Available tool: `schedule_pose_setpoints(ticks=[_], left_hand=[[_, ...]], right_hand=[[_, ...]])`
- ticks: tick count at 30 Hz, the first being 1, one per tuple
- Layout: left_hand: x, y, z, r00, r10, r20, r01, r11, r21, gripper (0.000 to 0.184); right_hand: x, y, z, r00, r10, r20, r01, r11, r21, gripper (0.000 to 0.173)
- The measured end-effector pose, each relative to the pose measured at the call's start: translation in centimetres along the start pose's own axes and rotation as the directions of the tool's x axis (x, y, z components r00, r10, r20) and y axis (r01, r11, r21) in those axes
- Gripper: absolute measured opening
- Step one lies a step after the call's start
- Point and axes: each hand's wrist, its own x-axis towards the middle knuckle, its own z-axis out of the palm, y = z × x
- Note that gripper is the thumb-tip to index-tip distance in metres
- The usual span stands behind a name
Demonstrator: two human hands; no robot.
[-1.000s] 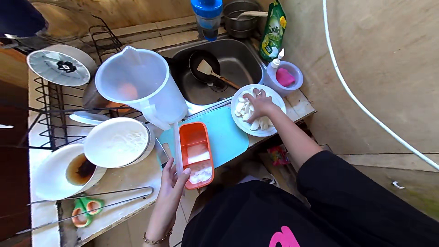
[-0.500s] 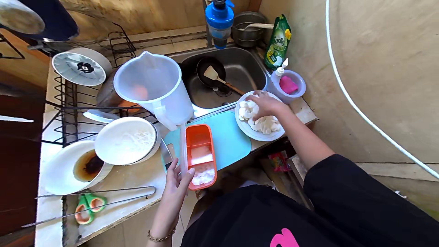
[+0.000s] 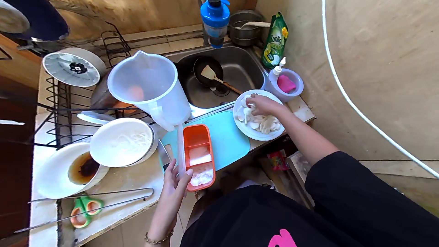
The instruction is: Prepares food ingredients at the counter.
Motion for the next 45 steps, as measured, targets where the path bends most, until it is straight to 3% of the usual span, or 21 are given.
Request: schedule_pose_setpoints(ticks=[3, 5, 7, 9, 16, 24, 28, 31, 35, 37, 40, 45], left_hand=[[0.0, 0.0, 0.0, 1.000, -0.010, 0.003, 0.010, 1.000, -0.008, 0.086], [0.0, 0.1, -0.1, 1.000, -0.016, 0.002, 0.016, 1.000, -0.012, 0.088], [0.0, 0.1, -0.1, 1.000, -0.020, 0.004, 0.020, 1.000, -0.006, 0.089], [0.0, 0.1, -0.1, 1.000, -0.023, 0.001, 0.023, 1.000, 0.003, 0.089], [0.0, 0.0, 0.0, 1.000, -0.015, -0.002, 0.015, 1.000, 0.008, 0.086], [0.0, 0.0, -0.1, 1.000, -0.016, 0.003, 0.016, 1.000, 0.001, 0.085], [0.0, 0.0, -0.2, 1.000, -0.016, 0.002, 0.016, 1.000, 0.000, 0.085], [-0.1, 0.1, -0.1, 1.000, -0.013, 0.002, 0.013, 1.000, 0.004, 0.085], [0.0, 0.2, -0.1, 1.000, -0.012, -0.001, 0.012, 1.000, 0.013, 0.085], [0.0, 0.2, 0.0, 1.000, -0.017, -0.002, 0.017, 1.000, 0.013, 0.085], [0.0, 0.1, 0.0, 1.000, -0.019, -0.001, 0.019, 1.000, 0.014, 0.086], [0.0, 0.2, 0.0, 1.000, -0.016, -0.006, 0.016, 1.000, 0.020, 0.087]], right_hand=[[-1.9, 1.8, -1.0, 0.998, -0.045, -0.038, 0.045, 0.999, 0.010, 0.031], [-3.4, 2.3, -0.8, 0.999, 0.025, -0.031, -0.025, 1.000, 0.003, 0.056], [-4.2, 2.1, 0.5, 0.987, 0.161, 0.010, -0.161, 0.987, -0.013, 0.092], [-4.2, 1.7, 2.0, 0.968, 0.248, 0.028, -0.247, 0.969, -0.021, 0.110], [-1.8, 2.4, 3.6, 0.981, 0.171, -0.092, -0.178, 0.982, -0.070, 0.079], [-1.9, 3.4, 0.0, 0.985, 0.019, -0.169, 0.014, 0.981, 0.192, 0.049], [-4.1, 2.8, -0.9, 0.969, -0.053, -0.243, 0.109, 0.969, 0.223, 0.036], [-6.1, 2.9, -0.9, 0.968, 0.026, -0.250, 0.043, 0.963, 0.267, 0.046], [-7.8, 2.9, 1.3, 0.944, 0.304, -0.132, -0.278, 0.943, 0.186, 0.104], [-7.4, 1.5, 3.0, 0.909, 0.410, -0.071, -0.397, 0.906, 0.149, 0.116], [-5.9, 0.6, 5.5, 0.875, 0.465, -0.130, -0.458, 0.885, 0.087, 0.105], [-5.4, 2.1, 5.6, 0.883, 0.382, -0.272, -0.358, 0.924, 0.135, 0.075]])
